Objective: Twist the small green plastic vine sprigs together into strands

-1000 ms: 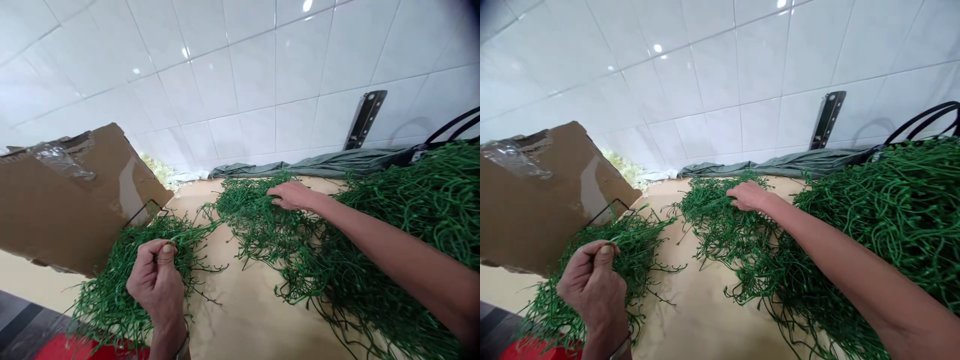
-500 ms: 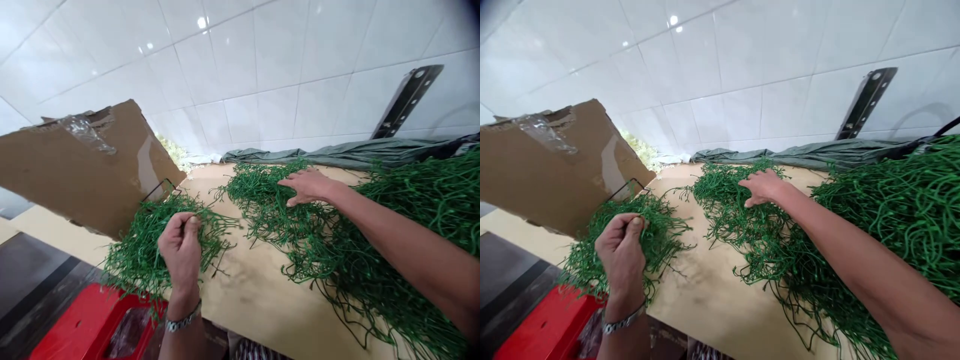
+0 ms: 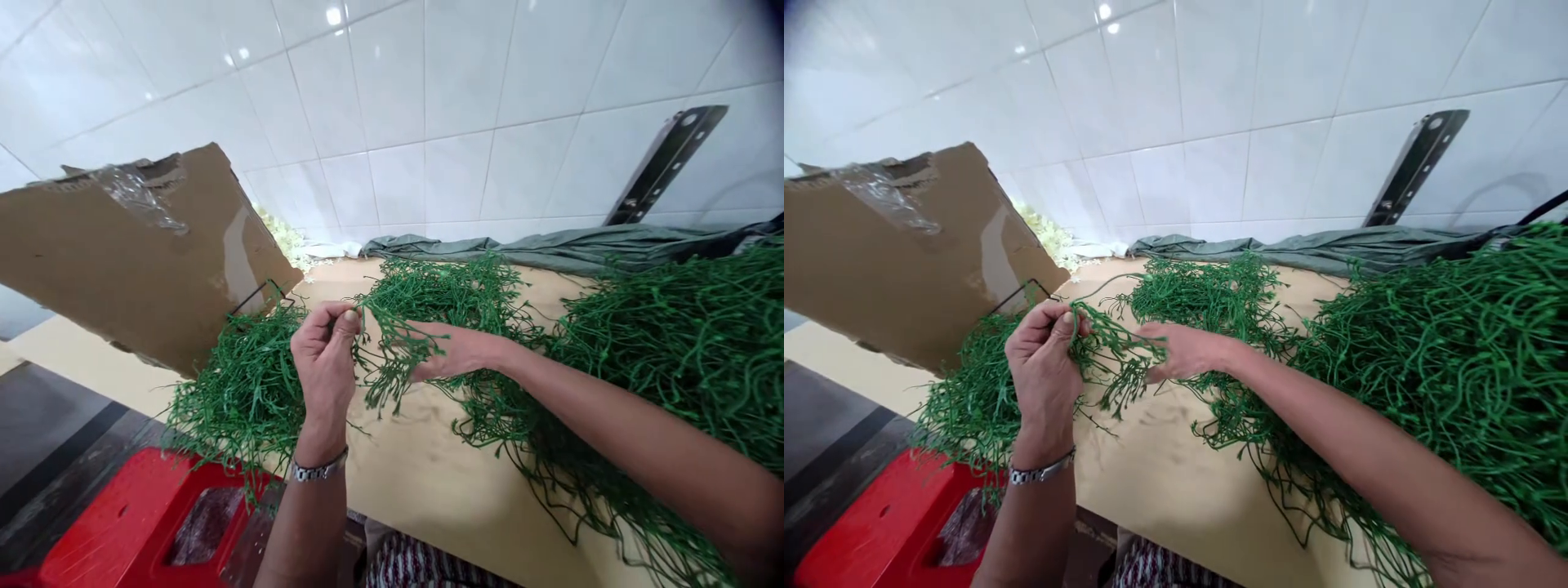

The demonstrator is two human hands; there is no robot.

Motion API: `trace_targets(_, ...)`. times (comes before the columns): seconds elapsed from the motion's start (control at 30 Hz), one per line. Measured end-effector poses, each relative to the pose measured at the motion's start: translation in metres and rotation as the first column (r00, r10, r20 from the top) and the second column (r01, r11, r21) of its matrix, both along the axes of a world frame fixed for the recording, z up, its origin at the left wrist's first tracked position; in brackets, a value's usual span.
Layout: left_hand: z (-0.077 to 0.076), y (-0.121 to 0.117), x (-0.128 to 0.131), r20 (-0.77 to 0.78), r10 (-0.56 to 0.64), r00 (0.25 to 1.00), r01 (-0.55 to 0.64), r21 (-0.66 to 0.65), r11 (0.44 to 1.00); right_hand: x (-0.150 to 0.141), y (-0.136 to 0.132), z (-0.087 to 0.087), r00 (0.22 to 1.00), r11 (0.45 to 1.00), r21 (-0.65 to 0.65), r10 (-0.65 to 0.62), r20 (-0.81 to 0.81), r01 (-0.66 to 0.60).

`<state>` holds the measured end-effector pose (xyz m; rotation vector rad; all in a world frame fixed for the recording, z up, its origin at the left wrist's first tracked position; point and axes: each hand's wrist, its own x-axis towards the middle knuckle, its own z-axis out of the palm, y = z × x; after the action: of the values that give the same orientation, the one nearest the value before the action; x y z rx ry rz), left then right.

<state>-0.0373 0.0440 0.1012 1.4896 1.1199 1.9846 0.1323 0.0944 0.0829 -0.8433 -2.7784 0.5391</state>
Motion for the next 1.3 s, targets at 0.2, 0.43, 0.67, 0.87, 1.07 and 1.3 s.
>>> trace_targets(0.2,0.001,-0.016,-0.009,0.101,0.109,0.989,-0.117,0.076,0.99,-0.006,-0.003,-0.01,0.988,0.974,-0.223,-0.077,-0.134,0.046)
trace_targets(0.43,-0.023,-0.059,-0.036,0.062,0.281,0.958,-0.284,0.049,0.957,0.02,-0.005,0.015,0.845,0.959,-0.03,-0.263,-0.466,0.281)
trace_targets(0.67,-0.069,-0.09,-0.014,-0.352,-0.308,0.884,0.234,-0.238,0.943,0.035,-0.022,0.007,0.803,0.952,-0.043,-0.279,-0.527,0.303)
trace_targets(0.87,-0.079,-0.088,-0.008,-0.359,-0.555,0.751,0.415,-0.397,0.819,0.051,-0.038,0.001,0.634,0.909,-0.124,-0.369,-0.679,0.397)
trace_targets(1.07,-0.092,-0.034,-0.035,-0.822,-0.198,0.533,-0.213,-0.357,0.91,0.054,-0.059,-0.007,0.6,0.89,-0.037,-0.337,-0.726,0.455)
trace_targets(1.3,-0.113,-0.013,-0.061,-0.971,-0.232,0.054,-0.37,-0.235,0.899,0.045,-0.072,-0.012,0.734,0.94,0.108,-0.177,-0.655,0.322)
